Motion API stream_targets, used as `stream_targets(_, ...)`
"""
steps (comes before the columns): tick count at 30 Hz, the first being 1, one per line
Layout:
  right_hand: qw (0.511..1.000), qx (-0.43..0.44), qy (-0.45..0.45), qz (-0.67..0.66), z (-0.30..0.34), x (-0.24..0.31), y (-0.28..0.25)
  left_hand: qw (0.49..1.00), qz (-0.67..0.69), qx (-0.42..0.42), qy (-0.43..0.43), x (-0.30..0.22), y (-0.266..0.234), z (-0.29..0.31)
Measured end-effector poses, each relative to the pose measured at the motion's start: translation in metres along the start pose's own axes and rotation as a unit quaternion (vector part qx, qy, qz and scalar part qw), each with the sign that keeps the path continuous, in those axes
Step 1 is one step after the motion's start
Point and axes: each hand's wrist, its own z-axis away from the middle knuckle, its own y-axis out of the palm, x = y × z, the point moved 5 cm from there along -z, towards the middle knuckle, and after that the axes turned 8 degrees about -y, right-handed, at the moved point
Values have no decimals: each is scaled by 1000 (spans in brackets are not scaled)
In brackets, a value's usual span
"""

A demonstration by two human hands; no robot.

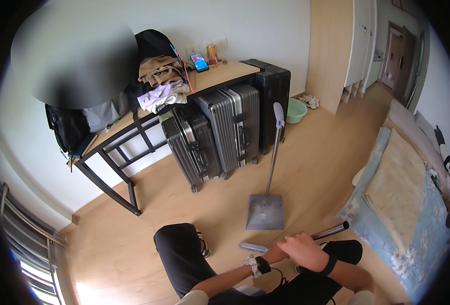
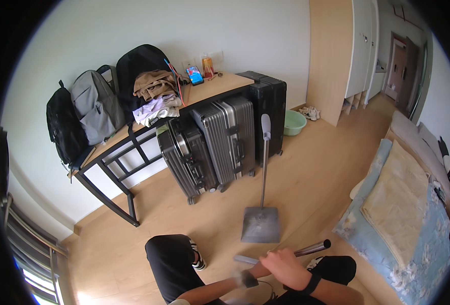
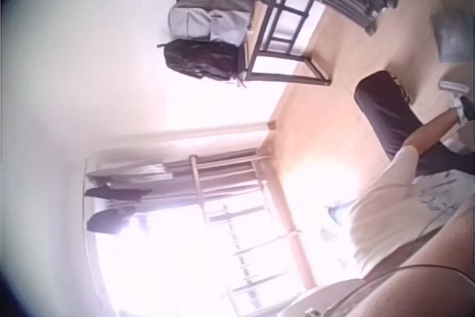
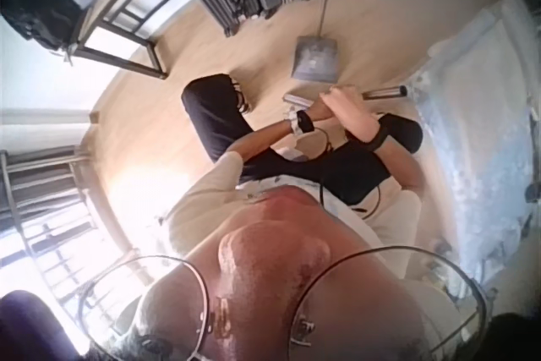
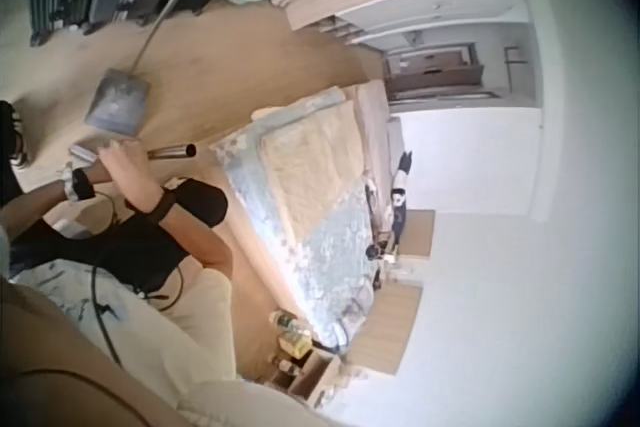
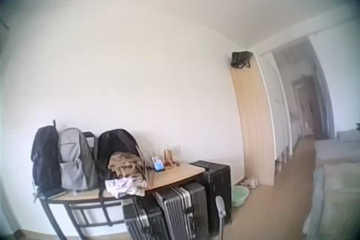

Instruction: The person is assembling or fixing a broom and a dustpan while sitting in a room.

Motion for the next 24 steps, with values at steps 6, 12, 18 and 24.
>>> stream_targets(6,927,-349,-45,-128,26,11,-126,992,86,45,-76,-10,-22,-10)
stream_targets(12,800,-573,122,-134,76,-40,-145,981,125,35,-145,9,-30,-7)
stream_targets(18,804,-538,186,-169,81,-52,-129,980,126,45,-147,7,-34,-3)
stream_targets(24,786,-480,320,-221,124,-29,-67,969,181,64,-153,19,-21,1)
